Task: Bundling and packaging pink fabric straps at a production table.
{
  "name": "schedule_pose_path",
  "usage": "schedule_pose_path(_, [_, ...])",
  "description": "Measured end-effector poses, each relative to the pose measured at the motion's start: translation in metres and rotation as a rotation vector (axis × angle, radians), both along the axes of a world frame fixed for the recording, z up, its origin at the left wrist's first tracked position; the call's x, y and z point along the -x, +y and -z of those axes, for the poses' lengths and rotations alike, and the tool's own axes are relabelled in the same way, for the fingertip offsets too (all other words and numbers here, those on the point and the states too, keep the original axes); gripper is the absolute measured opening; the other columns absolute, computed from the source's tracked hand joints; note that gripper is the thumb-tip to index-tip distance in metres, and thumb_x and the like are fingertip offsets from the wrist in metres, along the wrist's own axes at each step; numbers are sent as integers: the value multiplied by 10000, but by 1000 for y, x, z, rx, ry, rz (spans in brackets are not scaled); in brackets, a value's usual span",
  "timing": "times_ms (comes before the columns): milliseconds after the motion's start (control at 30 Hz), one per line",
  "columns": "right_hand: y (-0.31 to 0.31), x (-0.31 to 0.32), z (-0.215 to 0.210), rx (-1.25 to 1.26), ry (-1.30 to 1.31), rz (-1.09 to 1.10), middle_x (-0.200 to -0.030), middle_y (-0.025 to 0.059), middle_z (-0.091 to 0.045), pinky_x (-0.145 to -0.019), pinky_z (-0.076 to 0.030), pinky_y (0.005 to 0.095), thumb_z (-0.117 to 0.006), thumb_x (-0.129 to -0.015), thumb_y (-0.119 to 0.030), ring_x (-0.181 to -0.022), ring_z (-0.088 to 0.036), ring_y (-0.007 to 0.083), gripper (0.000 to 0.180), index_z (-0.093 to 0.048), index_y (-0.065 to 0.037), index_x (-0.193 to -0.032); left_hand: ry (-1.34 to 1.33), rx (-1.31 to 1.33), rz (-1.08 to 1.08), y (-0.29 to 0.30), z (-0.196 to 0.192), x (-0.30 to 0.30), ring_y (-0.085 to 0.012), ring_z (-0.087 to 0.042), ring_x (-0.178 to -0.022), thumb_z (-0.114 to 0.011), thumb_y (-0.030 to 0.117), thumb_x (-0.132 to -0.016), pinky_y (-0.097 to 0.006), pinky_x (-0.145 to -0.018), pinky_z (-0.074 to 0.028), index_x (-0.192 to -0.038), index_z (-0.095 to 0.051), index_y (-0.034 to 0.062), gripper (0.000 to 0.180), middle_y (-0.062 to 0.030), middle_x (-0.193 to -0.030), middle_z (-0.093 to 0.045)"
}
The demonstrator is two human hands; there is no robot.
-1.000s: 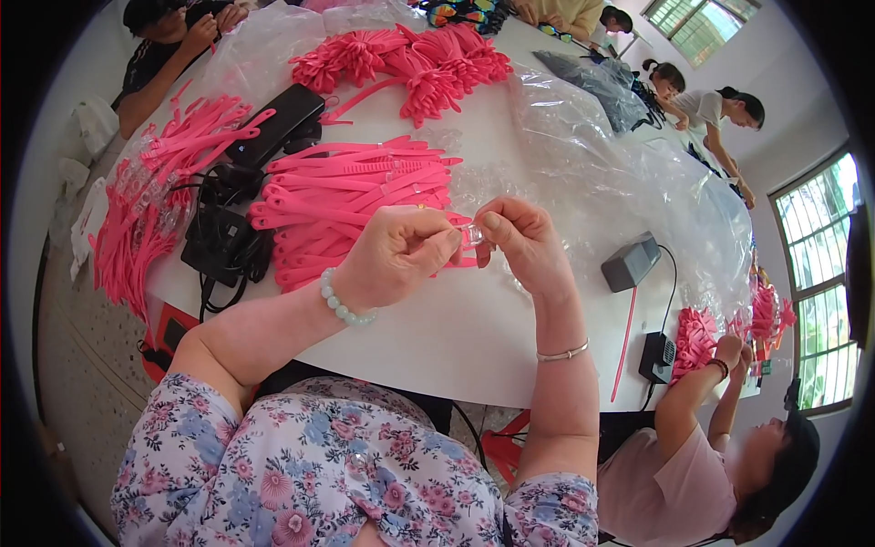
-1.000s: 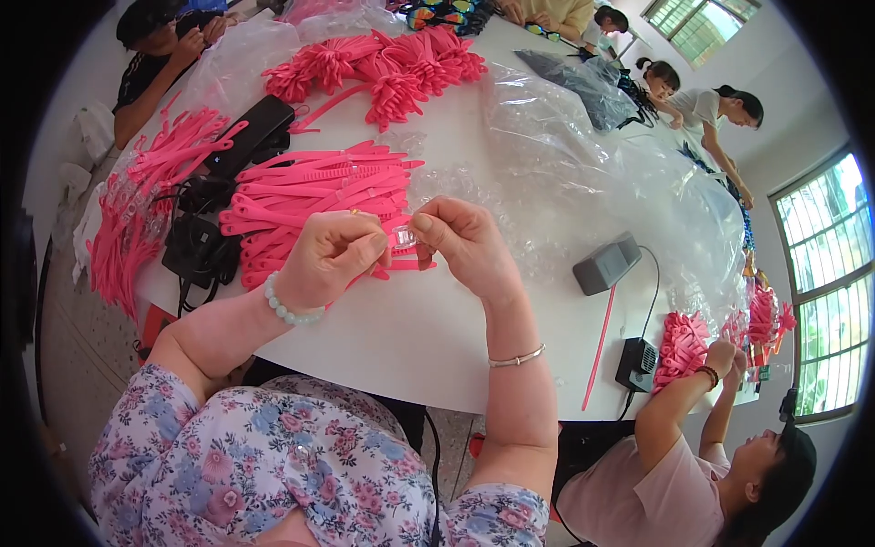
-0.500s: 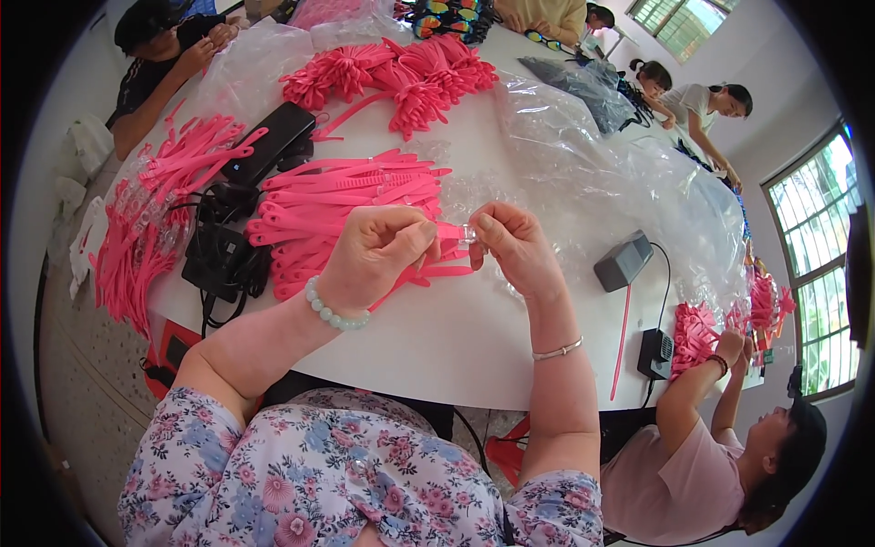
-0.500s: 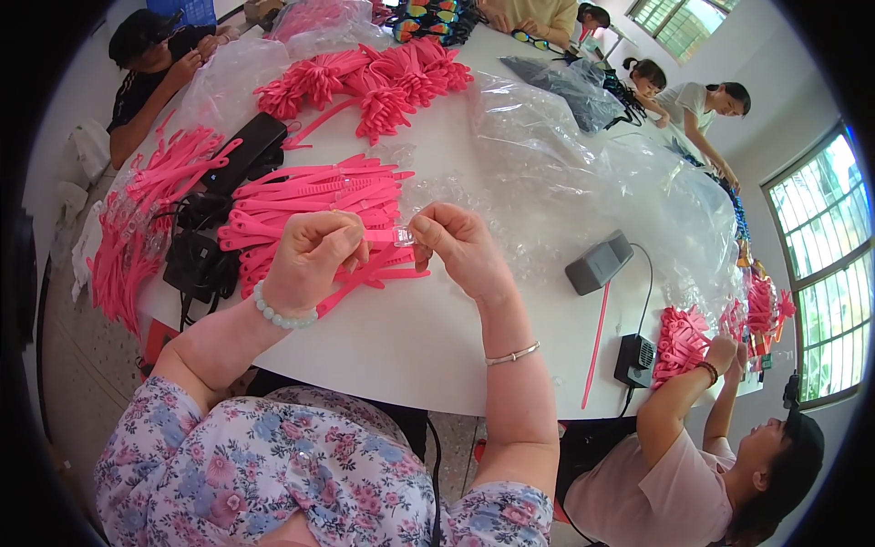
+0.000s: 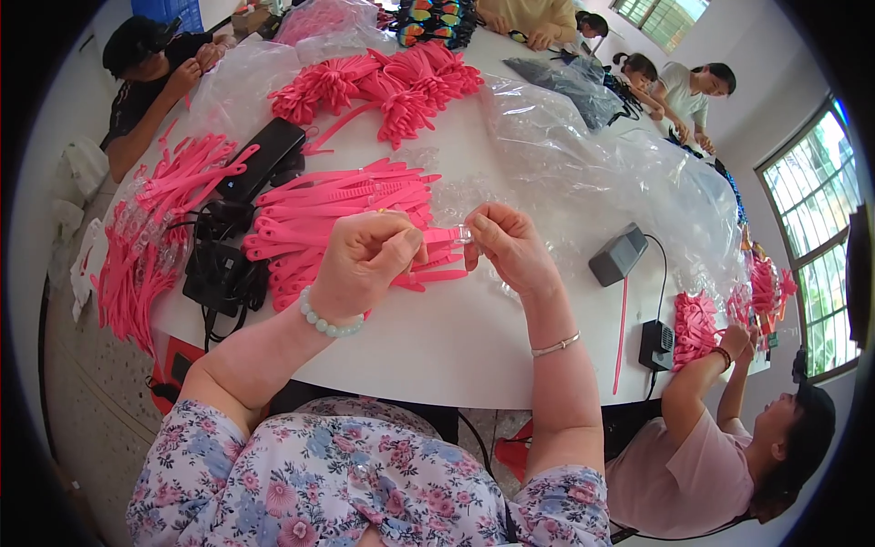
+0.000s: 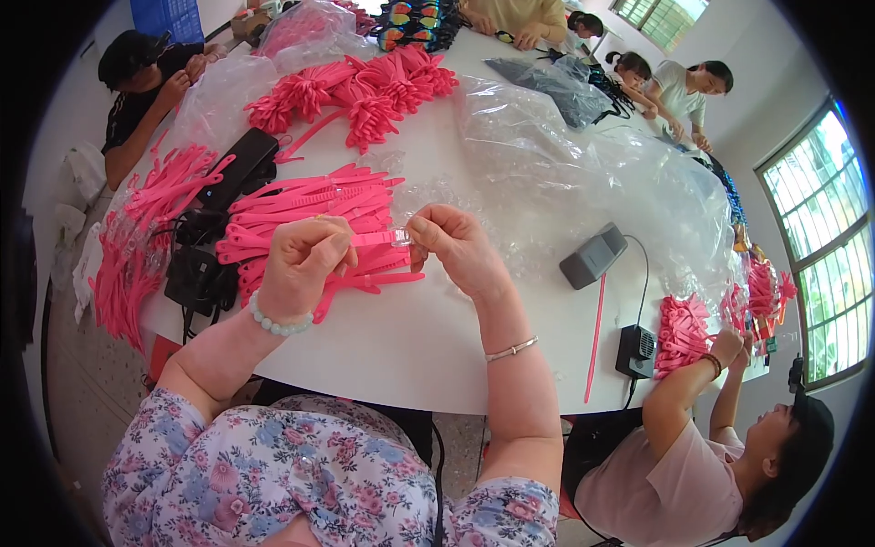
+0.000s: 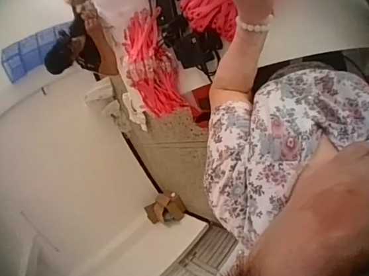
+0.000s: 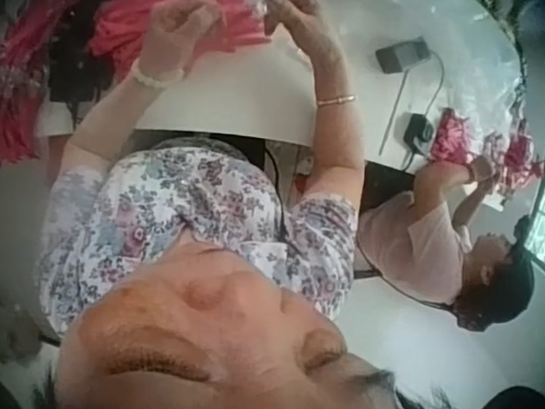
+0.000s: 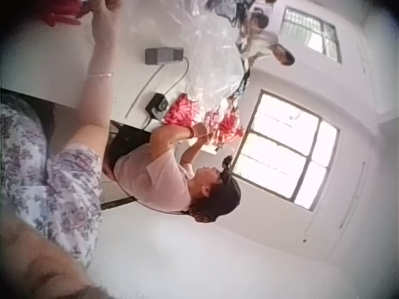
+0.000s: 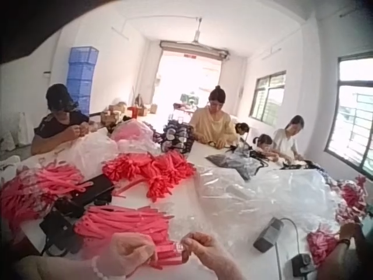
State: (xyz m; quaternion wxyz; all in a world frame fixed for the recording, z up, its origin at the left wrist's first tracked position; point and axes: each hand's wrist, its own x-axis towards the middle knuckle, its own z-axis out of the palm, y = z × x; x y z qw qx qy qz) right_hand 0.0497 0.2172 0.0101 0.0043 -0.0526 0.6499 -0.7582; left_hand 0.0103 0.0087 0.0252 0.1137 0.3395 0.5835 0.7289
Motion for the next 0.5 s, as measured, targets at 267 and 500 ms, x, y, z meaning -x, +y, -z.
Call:
schedule_pose_path(267, [-1,-2,-7,-189,-11,81,-683,16,-529,-559,-475,269,-543,-892,-144,-589,-540,107,170,-557,-1,-802,289,262,-40,4,16,26,-116,-507,-619,-504,30,-804,-258,-580,-401,-733,-576,-52,129,-67,-645,-565])
schedule_pose_path(500, [-13,-5,-14,-378,-1,106,-680,9,-524,-541,-439,235,-561,-889,-184,-577,-510,86,210,-549,6,-798,219,265,6,3,23,32,-100,-478,-631,-569,138,-857,-262,-588,-396,-795,-581,-32,181,-49,-673,-543])
